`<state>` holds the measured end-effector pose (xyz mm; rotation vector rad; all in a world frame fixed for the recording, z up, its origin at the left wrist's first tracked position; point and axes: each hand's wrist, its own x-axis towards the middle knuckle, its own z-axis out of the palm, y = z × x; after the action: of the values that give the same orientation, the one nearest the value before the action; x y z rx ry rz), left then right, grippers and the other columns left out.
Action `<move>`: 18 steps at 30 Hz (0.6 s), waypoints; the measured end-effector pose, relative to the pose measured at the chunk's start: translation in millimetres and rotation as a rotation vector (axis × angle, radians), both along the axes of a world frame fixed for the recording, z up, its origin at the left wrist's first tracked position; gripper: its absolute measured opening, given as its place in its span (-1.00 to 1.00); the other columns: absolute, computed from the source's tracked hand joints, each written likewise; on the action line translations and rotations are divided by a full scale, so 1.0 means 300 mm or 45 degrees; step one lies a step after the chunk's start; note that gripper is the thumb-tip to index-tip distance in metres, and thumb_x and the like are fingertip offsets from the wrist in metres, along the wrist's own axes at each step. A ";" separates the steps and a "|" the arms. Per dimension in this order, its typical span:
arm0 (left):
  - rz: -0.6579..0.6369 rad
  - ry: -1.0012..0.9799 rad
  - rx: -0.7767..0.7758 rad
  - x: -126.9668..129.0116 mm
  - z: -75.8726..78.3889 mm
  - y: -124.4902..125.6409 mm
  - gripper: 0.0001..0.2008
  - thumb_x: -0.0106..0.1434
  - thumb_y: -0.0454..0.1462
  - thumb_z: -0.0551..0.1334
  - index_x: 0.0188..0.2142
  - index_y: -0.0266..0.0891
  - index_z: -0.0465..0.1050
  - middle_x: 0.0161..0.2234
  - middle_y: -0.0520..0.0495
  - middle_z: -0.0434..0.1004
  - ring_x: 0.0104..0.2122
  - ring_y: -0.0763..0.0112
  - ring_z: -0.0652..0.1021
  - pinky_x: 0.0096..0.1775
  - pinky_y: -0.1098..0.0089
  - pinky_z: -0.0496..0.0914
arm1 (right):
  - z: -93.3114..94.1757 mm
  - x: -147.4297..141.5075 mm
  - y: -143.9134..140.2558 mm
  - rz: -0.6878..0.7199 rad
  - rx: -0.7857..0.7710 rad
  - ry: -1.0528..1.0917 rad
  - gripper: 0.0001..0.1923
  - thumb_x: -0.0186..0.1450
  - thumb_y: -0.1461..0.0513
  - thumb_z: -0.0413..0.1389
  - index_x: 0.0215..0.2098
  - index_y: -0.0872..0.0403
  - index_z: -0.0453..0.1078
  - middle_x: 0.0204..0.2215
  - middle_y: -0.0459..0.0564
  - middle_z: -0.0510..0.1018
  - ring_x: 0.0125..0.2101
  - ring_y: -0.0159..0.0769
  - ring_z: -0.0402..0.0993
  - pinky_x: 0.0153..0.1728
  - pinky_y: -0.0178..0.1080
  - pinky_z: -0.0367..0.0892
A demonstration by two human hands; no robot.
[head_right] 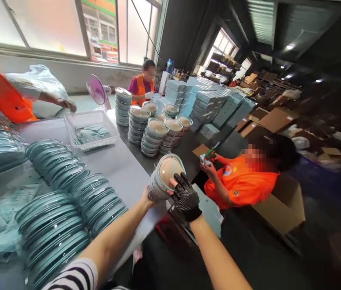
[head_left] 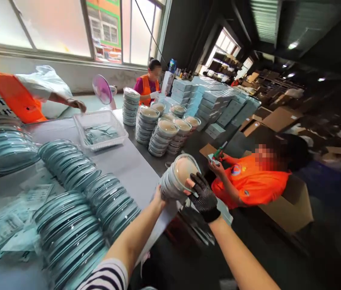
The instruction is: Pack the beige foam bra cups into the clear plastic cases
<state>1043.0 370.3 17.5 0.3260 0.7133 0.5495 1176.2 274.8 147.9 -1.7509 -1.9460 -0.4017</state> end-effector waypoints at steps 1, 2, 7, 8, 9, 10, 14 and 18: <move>0.029 0.011 -0.002 0.030 0.000 0.023 -0.53 0.35 0.02 0.12 0.02 -0.31 0.39 -0.02 -0.16 0.46 -0.07 0.19 0.52 -0.05 0.11 0.44 | -0.046 0.039 0.047 -0.004 -0.030 0.005 -0.63 0.35 0.05 0.07 0.07 -0.02 0.42 0.09 0.07 0.47 0.25 -0.09 0.20 0.11 0.06 0.35; 0.053 0.009 -0.033 0.055 -0.001 0.049 -0.55 0.36 0.01 0.12 0.03 -0.31 0.38 -0.01 -0.16 0.46 -0.07 0.18 0.52 -0.05 0.11 0.44 | -0.084 0.076 0.097 -0.016 -0.050 0.007 -0.61 0.34 0.06 0.07 0.09 -0.02 0.40 0.10 0.07 0.46 0.25 -0.09 0.20 0.11 0.05 0.35; 0.182 0.097 -0.133 0.095 0.020 0.190 -0.57 0.37 -0.05 0.13 0.10 -0.27 0.31 0.06 -0.20 0.38 -0.04 0.22 0.48 -0.04 0.11 0.43 | -0.099 0.233 0.355 -0.026 -0.053 -0.044 -0.56 0.34 0.08 0.06 0.11 0.13 0.36 0.12 0.21 0.42 0.23 0.03 0.18 0.14 0.08 0.25; 0.200 0.091 -0.139 0.087 0.034 0.210 -0.58 0.39 -0.07 0.11 0.10 -0.28 0.31 0.06 -0.20 0.38 -0.04 0.23 0.49 -0.04 0.12 0.42 | -0.076 0.258 0.399 -0.030 -0.069 -0.079 -0.56 0.36 0.07 0.04 0.11 0.15 0.36 0.13 0.24 0.41 0.21 0.05 0.19 0.13 0.08 0.23; 0.212 0.074 -0.140 0.071 0.049 0.226 -0.60 0.40 -0.08 0.09 0.09 -0.29 0.32 0.06 -0.20 0.39 -0.04 0.23 0.49 -0.03 0.13 0.41 | -0.052 0.279 0.438 -0.042 -0.079 -0.118 -0.55 0.37 0.07 0.01 0.11 0.16 0.35 0.13 0.27 0.40 0.19 0.07 0.21 0.12 0.08 0.21; 0.213 0.052 -0.140 0.045 0.066 0.236 -0.63 0.40 -0.11 0.07 0.07 -0.30 0.33 0.05 -0.21 0.41 -0.05 0.24 0.50 -0.03 0.14 0.40 | -0.031 0.295 0.474 -0.054 -0.108 -0.157 -0.53 0.38 0.05 -0.02 0.14 0.15 0.33 0.16 0.28 0.37 0.18 0.08 0.22 0.11 0.07 0.20; 0.201 -0.031 -0.077 -0.183 0.127 0.179 -0.69 0.27 -0.20 0.21 -0.01 -0.23 0.43 -0.01 -0.22 0.51 -0.08 0.23 0.55 0.03 0.12 0.33 | -0.032 0.295 0.557 -0.180 -0.003 -0.151 -0.30 0.27 -0.06 0.09 0.20 0.24 0.28 0.13 0.50 0.33 0.12 0.30 0.26 -0.03 0.18 0.22; 0.220 0.026 0.003 -0.537 0.172 -0.097 -0.60 0.17 -0.15 0.30 -0.03 -0.26 0.49 -0.05 -0.27 0.55 -0.10 0.11 0.56 0.05 0.04 0.28 | -0.156 0.114 0.472 0.003 0.070 0.090 -0.33 0.25 0.01 0.12 0.24 0.13 0.26 0.16 0.43 0.34 0.18 0.33 0.22 0.09 0.25 0.18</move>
<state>881.9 341.3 69.2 0.2742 0.7647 0.7117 1210.5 416.5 101.2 -1.7053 -1.8701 -0.3831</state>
